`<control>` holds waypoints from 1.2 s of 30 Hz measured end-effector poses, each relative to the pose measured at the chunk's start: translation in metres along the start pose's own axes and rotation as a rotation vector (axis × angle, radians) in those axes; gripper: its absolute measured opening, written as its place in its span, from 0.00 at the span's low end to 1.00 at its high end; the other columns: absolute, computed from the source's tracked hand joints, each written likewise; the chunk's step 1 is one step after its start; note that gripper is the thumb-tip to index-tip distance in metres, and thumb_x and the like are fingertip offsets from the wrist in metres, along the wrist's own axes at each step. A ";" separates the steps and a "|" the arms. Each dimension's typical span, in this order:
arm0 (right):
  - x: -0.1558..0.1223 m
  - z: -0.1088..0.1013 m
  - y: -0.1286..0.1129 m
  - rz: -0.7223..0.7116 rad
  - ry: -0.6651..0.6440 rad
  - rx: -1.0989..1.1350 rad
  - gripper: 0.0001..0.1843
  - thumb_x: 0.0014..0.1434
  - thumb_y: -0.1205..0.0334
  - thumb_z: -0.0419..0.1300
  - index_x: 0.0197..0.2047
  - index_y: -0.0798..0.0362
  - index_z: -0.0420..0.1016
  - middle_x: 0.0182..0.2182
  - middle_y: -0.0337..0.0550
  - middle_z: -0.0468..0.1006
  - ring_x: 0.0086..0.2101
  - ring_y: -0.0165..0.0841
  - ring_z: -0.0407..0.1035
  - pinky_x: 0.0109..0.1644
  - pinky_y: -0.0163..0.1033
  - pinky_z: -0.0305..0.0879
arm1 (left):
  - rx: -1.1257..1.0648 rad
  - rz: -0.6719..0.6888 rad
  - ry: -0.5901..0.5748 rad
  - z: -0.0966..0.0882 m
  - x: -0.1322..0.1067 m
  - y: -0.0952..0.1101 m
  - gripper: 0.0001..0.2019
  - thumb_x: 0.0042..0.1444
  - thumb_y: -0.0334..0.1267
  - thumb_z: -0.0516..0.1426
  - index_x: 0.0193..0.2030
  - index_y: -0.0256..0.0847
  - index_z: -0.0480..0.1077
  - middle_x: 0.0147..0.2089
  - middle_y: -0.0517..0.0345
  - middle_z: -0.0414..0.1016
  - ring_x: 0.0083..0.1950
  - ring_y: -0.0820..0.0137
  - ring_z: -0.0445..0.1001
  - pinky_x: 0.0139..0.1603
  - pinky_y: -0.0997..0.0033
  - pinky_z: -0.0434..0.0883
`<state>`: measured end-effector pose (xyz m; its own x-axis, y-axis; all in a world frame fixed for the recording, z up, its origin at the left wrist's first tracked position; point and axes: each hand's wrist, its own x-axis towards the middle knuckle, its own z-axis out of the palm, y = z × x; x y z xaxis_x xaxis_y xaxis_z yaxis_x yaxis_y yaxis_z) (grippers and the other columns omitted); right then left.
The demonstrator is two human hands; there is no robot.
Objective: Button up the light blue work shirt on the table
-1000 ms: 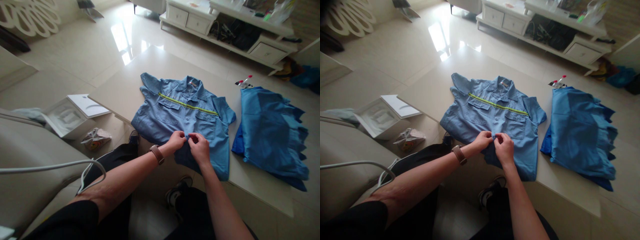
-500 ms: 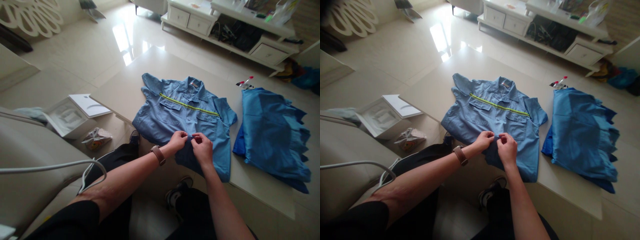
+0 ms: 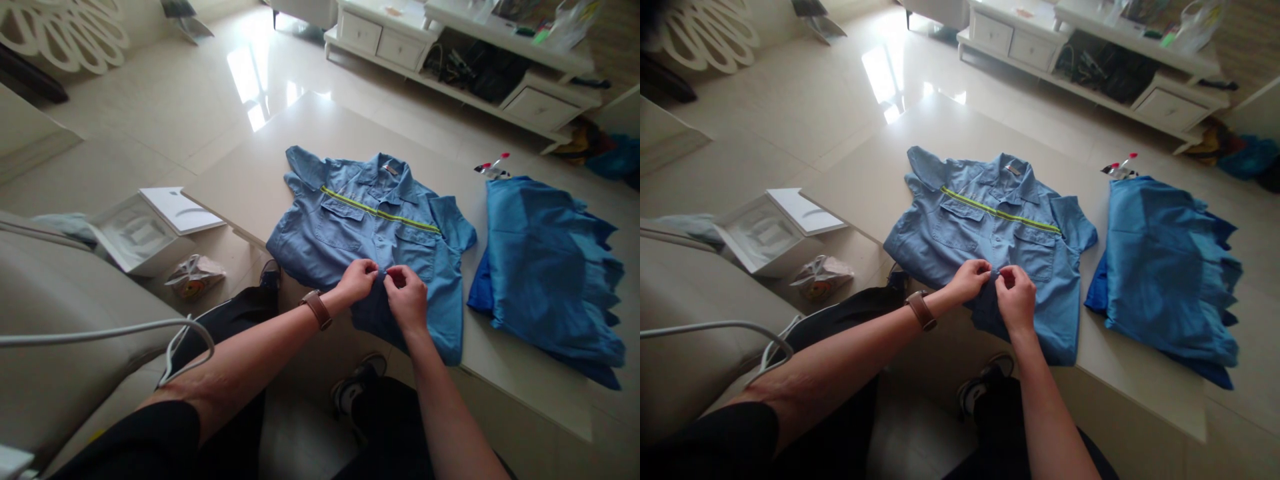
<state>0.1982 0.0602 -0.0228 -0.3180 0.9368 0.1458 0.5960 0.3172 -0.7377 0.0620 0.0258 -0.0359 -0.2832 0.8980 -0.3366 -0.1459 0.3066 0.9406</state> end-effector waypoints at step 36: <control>0.000 0.001 0.004 -0.051 -0.065 0.022 0.05 0.57 0.60 0.62 0.34 0.50 0.78 0.32 0.43 0.81 0.33 0.38 0.76 0.42 0.44 0.72 | -0.487 -0.277 0.103 0.001 -0.004 0.001 0.10 0.46 0.21 0.65 0.28 0.36 0.69 0.24 0.63 0.70 0.25 0.78 0.66 0.30 0.76 0.61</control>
<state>0.1997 0.0616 -0.0266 -0.3951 0.9077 0.1415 0.5619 0.3607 -0.7444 0.0645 0.0225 -0.0337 -0.2597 0.7621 -0.5930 -0.6411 0.3232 0.6961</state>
